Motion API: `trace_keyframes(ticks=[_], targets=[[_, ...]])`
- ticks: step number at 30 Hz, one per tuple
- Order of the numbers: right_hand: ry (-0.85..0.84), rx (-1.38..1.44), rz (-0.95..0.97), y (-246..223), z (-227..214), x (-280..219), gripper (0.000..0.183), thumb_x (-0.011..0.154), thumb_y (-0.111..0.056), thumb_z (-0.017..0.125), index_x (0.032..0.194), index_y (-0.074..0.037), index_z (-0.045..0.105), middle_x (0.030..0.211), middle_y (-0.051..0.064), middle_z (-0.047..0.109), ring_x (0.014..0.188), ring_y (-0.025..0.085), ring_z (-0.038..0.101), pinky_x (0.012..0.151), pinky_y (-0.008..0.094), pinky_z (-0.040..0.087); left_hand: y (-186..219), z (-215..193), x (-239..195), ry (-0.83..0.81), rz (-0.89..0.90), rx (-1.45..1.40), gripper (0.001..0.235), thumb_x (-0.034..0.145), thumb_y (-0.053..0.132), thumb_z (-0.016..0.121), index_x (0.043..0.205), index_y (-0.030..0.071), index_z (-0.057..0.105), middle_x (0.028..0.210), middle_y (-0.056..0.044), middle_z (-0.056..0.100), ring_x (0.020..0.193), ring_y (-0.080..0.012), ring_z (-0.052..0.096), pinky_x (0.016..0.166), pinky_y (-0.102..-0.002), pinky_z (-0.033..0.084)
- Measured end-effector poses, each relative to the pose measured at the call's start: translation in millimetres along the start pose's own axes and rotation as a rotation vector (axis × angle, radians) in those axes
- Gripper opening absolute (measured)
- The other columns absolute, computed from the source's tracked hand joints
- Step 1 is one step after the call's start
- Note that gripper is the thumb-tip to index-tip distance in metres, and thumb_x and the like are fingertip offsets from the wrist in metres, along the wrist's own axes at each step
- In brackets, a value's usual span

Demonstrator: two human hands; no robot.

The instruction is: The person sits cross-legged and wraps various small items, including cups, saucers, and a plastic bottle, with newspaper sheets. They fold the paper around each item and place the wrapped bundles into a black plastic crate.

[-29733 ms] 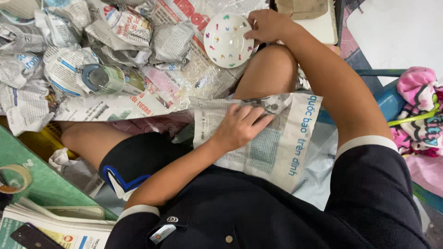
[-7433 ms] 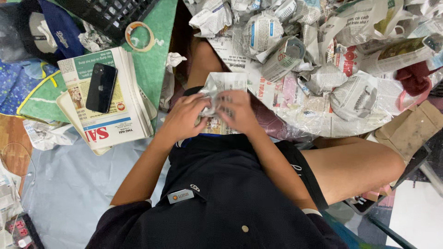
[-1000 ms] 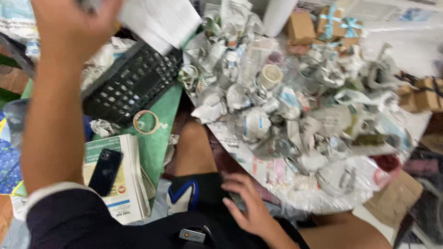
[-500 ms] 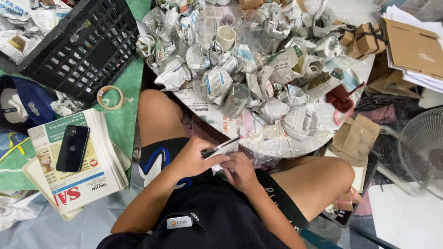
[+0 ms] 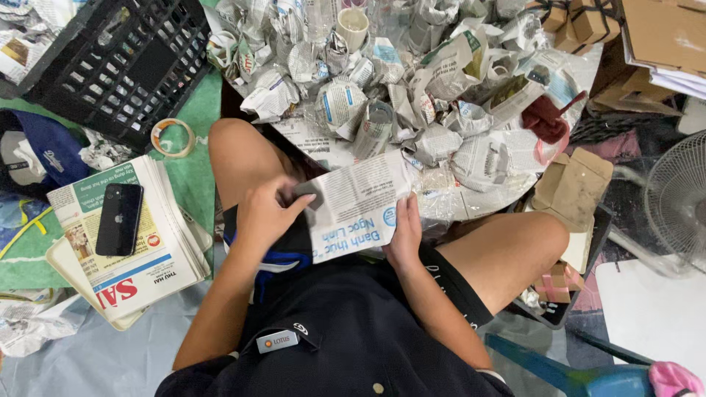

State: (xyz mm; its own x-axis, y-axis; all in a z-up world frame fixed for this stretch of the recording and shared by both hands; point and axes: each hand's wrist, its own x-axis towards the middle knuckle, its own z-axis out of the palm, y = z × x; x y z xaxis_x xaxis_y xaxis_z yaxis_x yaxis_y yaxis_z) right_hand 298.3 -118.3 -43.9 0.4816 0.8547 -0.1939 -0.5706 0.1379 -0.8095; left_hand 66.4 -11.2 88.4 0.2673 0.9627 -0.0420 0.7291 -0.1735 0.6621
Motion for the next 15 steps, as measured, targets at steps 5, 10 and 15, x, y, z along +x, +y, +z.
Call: trace_keyframes(ticks=[5, 10, 15], targets=[[-0.226, -0.077, -0.192, 14, 0, 4, 0.029, 0.109, -0.03, 0.056, 0.122, -0.008, 0.04, 0.108, 0.007, 0.062, 0.089, 0.012, 0.058, 0.076, 0.028, 0.05, 27, 28, -37, 0.126, 0.808, -0.141, 0.084, 0.07, 0.044, 0.088, 0.138, 0.005, 0.057, 0.129, -0.018, 0.067, 0.115, -0.0375, 0.069, 0.101, -0.043, 0.053], [-0.325, -0.119, -0.324, 27, -15, 0, 0.084, 0.083, -0.054, 0.086, 0.134, -0.006, 0.04, 0.114, 0.004, 0.058, 0.1, 0.012, 0.058, 0.086, 0.028, 0.05, 26, 70, -44, -0.246, 0.664, -0.291, 0.087, 0.075, 0.039, 0.088, 0.142, -0.004, 0.054, 0.13, -0.024, 0.067, 0.114, -0.038, 0.07, 0.095, -0.041, 0.056], [-0.331, -0.037, -0.269, 17, -13, -2, 0.108, 0.06, -0.063, 0.092, 0.134, -0.008, 0.036, 0.104, 0.008, 0.067, 0.096, 0.018, 0.068, 0.084, 0.032, 0.057, 10, 80, -33, -0.295, 0.732, -0.385, 0.067, 0.082, 0.031, 0.085, 0.131, -0.007, 0.06, 0.127, -0.026, 0.068, 0.115, -0.0363, 0.071, 0.097, -0.039, 0.056]])
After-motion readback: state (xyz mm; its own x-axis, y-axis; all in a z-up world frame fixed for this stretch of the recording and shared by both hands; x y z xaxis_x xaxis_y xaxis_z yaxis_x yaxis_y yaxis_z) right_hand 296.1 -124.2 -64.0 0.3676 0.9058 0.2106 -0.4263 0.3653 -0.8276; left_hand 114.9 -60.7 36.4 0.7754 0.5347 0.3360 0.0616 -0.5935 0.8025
